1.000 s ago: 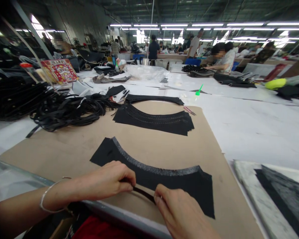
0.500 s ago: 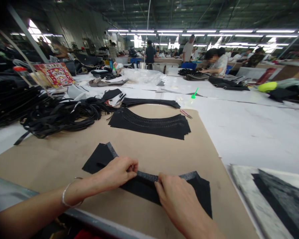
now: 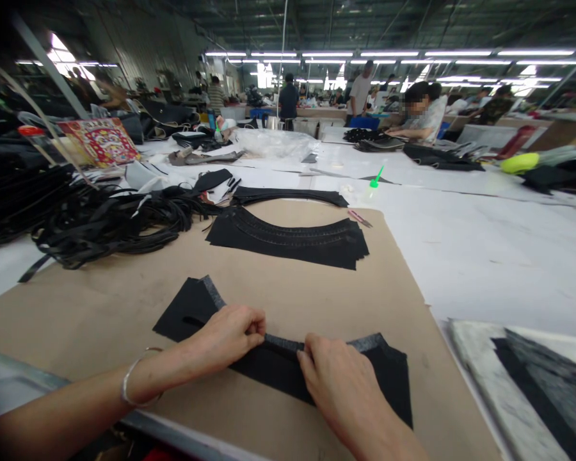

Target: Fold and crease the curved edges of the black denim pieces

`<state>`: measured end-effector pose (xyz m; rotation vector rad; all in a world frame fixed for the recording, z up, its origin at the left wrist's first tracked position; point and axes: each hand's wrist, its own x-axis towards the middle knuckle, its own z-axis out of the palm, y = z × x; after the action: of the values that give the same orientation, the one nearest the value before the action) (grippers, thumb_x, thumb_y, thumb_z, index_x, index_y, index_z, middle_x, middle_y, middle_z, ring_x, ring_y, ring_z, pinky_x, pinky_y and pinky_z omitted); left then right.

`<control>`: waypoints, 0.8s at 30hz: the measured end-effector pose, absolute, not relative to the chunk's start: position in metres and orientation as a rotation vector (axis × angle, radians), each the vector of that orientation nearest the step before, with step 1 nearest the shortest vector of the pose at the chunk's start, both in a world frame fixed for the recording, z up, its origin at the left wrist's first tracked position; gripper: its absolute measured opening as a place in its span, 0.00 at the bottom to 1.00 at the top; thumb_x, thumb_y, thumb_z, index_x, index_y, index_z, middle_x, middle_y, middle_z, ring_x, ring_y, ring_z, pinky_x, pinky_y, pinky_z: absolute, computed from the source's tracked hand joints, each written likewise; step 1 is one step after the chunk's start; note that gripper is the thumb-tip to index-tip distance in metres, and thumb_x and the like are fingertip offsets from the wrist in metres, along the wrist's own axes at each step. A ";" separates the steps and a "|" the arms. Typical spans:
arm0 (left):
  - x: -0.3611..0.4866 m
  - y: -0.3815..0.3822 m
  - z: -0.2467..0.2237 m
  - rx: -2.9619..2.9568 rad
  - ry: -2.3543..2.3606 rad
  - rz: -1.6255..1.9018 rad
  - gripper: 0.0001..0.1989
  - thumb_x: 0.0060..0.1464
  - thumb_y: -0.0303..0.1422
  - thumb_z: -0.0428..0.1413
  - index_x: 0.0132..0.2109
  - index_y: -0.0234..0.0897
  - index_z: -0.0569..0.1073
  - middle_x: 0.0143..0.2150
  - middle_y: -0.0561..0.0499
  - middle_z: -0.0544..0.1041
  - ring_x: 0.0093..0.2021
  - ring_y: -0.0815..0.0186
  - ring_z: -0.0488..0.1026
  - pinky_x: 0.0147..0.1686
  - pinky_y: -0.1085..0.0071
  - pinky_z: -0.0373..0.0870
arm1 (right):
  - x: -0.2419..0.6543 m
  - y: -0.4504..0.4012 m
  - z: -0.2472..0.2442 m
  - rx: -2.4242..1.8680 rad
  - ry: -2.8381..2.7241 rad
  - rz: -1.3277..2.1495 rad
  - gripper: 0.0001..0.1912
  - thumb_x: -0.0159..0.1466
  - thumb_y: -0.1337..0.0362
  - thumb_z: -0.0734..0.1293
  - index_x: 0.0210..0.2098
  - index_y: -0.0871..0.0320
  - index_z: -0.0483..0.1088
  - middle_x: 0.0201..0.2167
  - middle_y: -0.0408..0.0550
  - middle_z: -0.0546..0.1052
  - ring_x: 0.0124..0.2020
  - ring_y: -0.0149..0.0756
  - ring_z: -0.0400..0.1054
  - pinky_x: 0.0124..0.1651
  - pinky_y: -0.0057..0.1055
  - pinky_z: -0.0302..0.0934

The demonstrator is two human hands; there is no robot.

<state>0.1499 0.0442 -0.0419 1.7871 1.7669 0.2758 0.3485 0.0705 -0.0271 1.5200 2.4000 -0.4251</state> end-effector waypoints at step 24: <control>0.151 0.044 -0.042 1.759 1.794 0.262 0.09 0.47 0.26 0.52 0.32 0.38 0.77 0.29 0.50 0.79 0.32 0.63 0.75 0.30 0.72 0.62 | 0.346 0.075 -0.030 1.514 2.426 -0.428 0.15 0.68 0.62 0.57 0.29 0.55 0.71 0.27 0.48 0.78 0.33 0.43 0.75 0.27 0.31 0.45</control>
<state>0.1512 0.0442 -0.0422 1.7589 1.7945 0.2620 0.3465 0.0752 -0.0297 1.5137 2.4261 -0.4279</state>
